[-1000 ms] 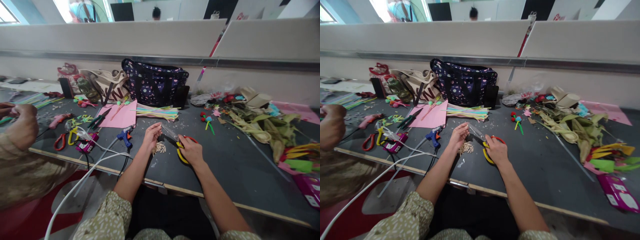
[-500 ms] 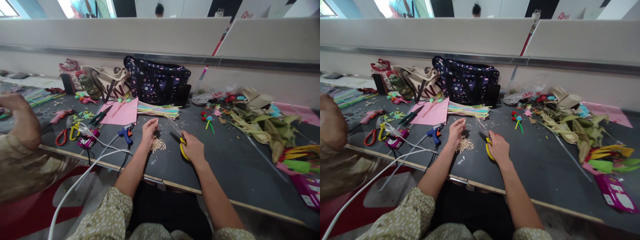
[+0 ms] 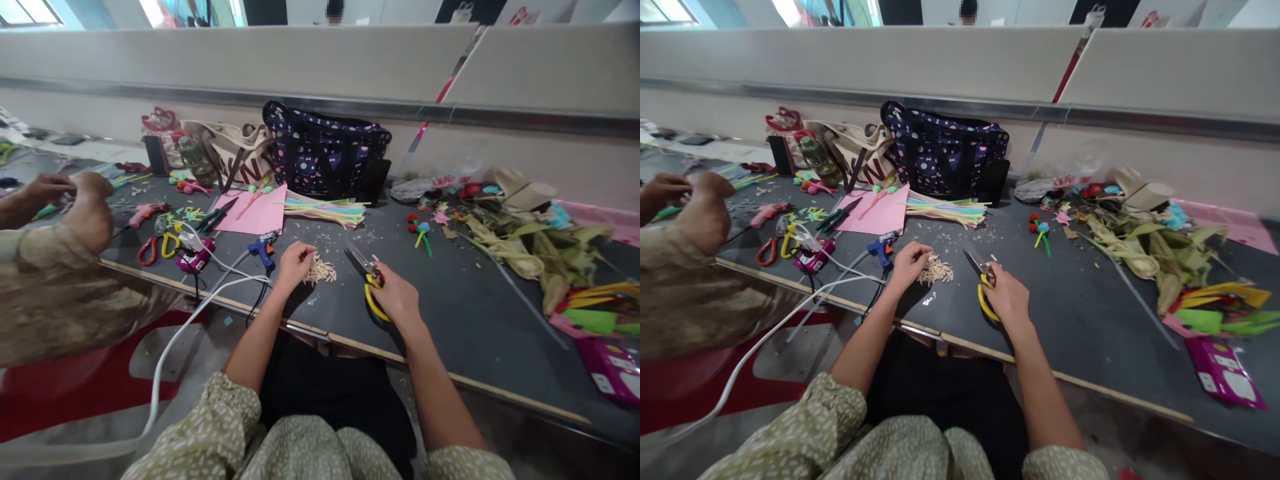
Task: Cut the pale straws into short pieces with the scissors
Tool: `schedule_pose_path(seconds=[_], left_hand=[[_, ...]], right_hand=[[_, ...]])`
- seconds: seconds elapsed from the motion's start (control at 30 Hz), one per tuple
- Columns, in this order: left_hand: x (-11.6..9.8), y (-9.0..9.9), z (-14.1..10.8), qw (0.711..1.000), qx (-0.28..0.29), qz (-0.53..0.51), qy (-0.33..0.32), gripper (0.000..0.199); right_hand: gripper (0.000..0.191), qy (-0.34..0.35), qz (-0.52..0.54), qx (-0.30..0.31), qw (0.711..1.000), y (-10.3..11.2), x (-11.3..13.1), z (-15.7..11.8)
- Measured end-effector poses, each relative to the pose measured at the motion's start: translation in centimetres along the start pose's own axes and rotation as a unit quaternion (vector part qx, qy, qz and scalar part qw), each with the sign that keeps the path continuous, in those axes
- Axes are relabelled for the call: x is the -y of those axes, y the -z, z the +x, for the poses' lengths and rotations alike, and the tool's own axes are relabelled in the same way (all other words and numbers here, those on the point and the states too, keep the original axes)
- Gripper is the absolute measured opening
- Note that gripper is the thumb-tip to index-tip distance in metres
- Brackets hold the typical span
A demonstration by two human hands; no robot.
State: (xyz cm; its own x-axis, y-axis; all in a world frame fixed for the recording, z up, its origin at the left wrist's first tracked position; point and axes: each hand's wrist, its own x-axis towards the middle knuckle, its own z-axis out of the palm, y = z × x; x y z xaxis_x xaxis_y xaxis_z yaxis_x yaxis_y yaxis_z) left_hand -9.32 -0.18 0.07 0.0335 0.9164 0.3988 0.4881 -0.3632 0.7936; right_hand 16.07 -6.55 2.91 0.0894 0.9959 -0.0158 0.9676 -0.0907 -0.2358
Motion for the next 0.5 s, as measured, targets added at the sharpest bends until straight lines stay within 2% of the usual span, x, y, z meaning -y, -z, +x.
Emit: schedule_pose_path(seconds=[0.13, 0.33, 0.5], left_hand=[[0.1, 0.2, -1.9, 0.999, 0.014, 0.018, -0.025, 0.019], [0.4, 0.4, -2.3, 0.998, -0.058, 0.004, -0.023, 0.023], [0.3, 1.1, -2.4, 0.993, -0.116, -0.016, -0.014, 0.02]], right_hand=[[0.047, -0.009, -0.033, 0.005, 0.999, -0.5, 0.0, -2.7], [0.047, 0.037, -0.101, 0.006, 0.994, -0.3, 0.5, -4.4], [0.03, 0.025, -0.129, 0.008, 0.991, 1.2, 1.9, -5.3]])
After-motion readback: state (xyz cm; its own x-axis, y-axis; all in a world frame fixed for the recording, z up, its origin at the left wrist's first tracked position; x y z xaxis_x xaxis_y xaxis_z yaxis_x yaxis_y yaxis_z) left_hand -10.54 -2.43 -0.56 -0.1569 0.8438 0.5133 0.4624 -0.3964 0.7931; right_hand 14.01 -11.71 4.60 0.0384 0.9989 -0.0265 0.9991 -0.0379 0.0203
